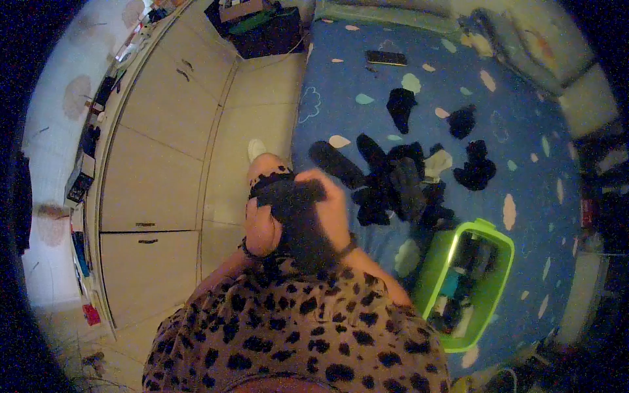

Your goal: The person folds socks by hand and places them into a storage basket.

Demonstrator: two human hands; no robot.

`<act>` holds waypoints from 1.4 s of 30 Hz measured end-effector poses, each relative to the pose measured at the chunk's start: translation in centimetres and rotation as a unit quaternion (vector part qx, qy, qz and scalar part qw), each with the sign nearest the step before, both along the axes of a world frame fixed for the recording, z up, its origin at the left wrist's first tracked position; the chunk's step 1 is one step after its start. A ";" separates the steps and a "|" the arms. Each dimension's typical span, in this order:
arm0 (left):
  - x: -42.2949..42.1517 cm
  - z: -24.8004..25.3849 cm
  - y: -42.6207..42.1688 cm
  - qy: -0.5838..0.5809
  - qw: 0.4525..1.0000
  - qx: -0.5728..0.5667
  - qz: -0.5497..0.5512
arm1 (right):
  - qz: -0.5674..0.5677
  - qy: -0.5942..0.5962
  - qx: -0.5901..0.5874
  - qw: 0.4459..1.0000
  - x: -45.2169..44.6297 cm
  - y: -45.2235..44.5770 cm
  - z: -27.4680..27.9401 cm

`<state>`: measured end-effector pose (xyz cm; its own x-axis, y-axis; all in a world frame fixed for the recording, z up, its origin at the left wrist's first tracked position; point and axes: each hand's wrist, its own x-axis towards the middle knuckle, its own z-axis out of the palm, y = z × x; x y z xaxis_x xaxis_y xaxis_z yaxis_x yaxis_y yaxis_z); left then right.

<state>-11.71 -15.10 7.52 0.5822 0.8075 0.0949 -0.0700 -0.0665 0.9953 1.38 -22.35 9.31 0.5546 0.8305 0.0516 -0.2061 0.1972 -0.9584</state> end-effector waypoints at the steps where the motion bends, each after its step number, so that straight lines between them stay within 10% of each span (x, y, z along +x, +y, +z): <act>1: 0.1 0.0 0.0 -0.100 0.973 -0.206 -0.014 | 0.040 0.099 0.056 0.993 0.6 0.1 -1.6; 2: 0.2 -0.1 0.1 -0.194 0.895 -0.401 -0.028 | 0.040 0.097 0.058 0.993 0.6 -0.1 -1.8; 12: 0.1 2.2 2.7 -0.218 0.813 -0.521 -0.144 | 0.231 0.330 0.090 0.911 2.4 -1.0 -0.2; 19: -0.6 1.9 2.3 -0.200 0.903 -0.318 -0.209 | 0.077 -0.053 0.023 0.995 2.4 -0.4 -2.8; 26: -2.3 1.3 2.7 0.023 0.969 -0.115 -0.217 | 0.046 -0.057 0.094 0.993 1.6 0.1 -4.0; 42: -1.6 2.7 1.7 0.029 0.986 -0.070 -0.151 | 0.054 -0.031 0.134 0.989 0.7 0.1 -3.4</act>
<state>-13.29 -13.36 10.18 0.7996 0.5989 -0.0455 -0.0086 0.0872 0.9962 2.09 -22.26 5.88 0.4515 0.8369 0.3093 -0.1825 0.4259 -0.8861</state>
